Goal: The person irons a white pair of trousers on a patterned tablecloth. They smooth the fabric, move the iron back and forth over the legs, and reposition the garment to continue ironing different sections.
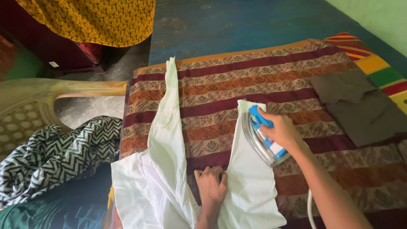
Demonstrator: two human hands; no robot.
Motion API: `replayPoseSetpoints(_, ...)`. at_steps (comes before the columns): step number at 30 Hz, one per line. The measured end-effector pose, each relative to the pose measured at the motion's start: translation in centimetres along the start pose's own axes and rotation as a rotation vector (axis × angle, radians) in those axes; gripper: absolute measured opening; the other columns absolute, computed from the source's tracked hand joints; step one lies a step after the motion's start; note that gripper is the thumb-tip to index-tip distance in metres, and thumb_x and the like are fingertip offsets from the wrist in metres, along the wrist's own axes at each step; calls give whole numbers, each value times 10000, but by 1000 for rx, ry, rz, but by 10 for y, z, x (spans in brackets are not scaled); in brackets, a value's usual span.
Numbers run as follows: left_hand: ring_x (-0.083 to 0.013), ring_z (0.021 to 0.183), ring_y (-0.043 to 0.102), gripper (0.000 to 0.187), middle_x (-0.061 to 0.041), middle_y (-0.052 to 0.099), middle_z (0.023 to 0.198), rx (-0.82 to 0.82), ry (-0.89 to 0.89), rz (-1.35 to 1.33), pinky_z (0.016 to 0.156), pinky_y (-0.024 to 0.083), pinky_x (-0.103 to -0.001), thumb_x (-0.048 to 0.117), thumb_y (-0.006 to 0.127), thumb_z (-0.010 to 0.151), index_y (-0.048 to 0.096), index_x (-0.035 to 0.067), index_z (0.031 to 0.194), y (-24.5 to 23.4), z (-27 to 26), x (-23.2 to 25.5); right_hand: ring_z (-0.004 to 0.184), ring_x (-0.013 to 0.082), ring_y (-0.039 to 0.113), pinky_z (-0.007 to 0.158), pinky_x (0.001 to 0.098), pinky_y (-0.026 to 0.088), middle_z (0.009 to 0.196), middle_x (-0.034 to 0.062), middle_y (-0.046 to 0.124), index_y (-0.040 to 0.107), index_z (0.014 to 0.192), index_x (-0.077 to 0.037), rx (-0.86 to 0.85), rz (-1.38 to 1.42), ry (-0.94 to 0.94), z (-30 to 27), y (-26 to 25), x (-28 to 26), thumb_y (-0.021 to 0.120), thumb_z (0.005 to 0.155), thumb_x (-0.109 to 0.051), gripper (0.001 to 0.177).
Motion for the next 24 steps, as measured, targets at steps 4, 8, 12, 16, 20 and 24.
replayPoseSetpoints(4, -269, 740, 621, 164, -75, 710, 746, -10, -10, -5, 795, 363, -447, 195, 649, 828, 672, 91, 704, 1, 0, -1, 557, 211, 742, 615, 362, 612, 692, 164, 730, 590, 1452, -268, 29, -31, -64, 38, 5, -12, 721, 847, -150, 630)
replayPoseSetpoints(8, -273, 739, 619, 172, -80, 706, 735, -26, -32, -12, 794, 362, -444, 205, 651, 828, 673, 92, 700, 1, 1, -1, 584, 224, 736, 659, 375, 602, 713, 153, 749, 600, 1444, -289, 27, -64, 0, 72, 9, -15, 720, 860, -158, 610)
replayPoseSetpoints(12, -272, 745, 624, 165, -78, 711, 742, -35, -44, -27, 796, 362, -444, 198, 641, 822, 673, 90, 701, 1, 2, -3, 571, 247, 729, 637, 394, 595, 816, 150, 733, 618, 1432, -258, 70, -21, -78, 101, 19, -20, 729, 838, -146, 615)
replayPoseSetpoints(16, -278, 746, 625, 170, -85, 711, 742, -31, -37, -36, 800, 366, -444, 199, 642, 825, 674, 84, 704, 3, 2, -5, 569, 252, 726, 601, 415, 593, 832, 151, 731, 615, 1437, -226, 68, 89, -37, 121, 31, -8, 705, 848, -131, 604)
replayPoseSetpoints(20, -288, 763, 629, 161, -90, 724, 777, 12, 3, -24, 800, 371, -449, 192, 647, 825, 679, 79, 716, 1, -1, -4, 595, 265, 744, 662, 396, 600, 797, 182, 748, 609, 1433, -184, 111, 87, -68, 126, 44, 18, 705, 834, -121, 611)
replayPoseSetpoints(24, -276, 769, 641, 161, -93, 725, 782, 8, -28, -4, 807, 372, -448, 206, 649, 834, 697, 94, 729, 1, 0, -4, 706, 347, 728, 682, 427, 581, 880, 233, 754, 637, 1393, -146, 311, -92, -289, 100, 36, 25, 776, 772, -166, 636)
Point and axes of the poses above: each hand's wrist, its own z-axis towards the middle knuckle, its own y-axis out of the palm, x = y × z, the point moved 7 cm from there along z, towards the middle knuckle
